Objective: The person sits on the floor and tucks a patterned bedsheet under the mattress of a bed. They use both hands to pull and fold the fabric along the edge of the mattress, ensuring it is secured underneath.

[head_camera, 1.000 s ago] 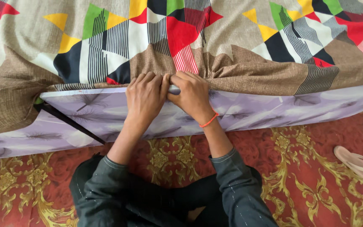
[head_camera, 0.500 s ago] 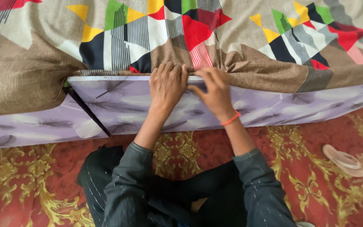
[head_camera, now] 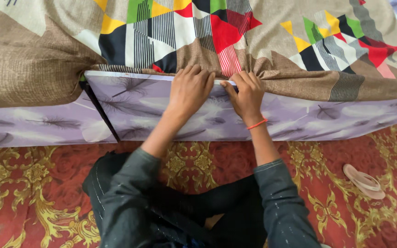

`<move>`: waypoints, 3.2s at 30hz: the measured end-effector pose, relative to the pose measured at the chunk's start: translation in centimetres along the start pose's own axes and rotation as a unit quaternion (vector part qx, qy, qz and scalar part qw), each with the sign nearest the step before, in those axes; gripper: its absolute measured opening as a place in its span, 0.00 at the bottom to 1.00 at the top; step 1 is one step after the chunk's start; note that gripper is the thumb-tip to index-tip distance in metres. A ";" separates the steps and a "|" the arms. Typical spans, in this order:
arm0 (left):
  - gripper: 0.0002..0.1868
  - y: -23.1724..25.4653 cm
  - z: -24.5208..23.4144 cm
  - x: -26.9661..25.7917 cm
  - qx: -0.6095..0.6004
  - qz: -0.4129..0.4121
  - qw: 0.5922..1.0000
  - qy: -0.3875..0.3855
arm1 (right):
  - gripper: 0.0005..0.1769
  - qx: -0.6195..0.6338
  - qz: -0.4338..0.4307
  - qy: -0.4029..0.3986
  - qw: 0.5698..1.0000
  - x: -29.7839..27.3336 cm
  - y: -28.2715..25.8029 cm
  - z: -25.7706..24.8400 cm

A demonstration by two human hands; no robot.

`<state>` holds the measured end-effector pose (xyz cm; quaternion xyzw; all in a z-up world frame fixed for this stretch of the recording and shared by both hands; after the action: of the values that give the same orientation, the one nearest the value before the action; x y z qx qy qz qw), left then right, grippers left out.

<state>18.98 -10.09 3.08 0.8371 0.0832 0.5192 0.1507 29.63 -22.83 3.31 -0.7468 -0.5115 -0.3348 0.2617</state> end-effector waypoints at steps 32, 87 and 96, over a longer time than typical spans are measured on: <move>0.24 -11.4 -7.8 0.6 0.071 -0.162 0.959 -0.223 | 0.16 0.148 -0.007 -0.014 0.989 5.1 -14.2 4.3; 0.17 -11.3 -14.3 -0.7 0.162 -0.024 0.976 -0.144 | 0.20 0.176 -0.040 -0.064 0.981 6.9 -19.0 9.4; 0.24 -11.6 -10.5 -0.8 0.107 -0.131 0.984 -0.063 | 0.19 0.199 -0.039 -0.028 0.979 5.6 -17.5 8.7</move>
<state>9.44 2.31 2.85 0.8611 0.2379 0.4294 0.1320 16.65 -7.23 2.86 -0.6681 -0.6041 -0.2151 0.3773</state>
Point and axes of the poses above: each hand's wrist, its own x-axis towards the middle knuckle, its own z-axis out of the palm, y = z × x, the point moved 8 cm from there along x, towards the middle knuckle, and after that the axes turned 4 degrees about y, right-handed, at the moved point
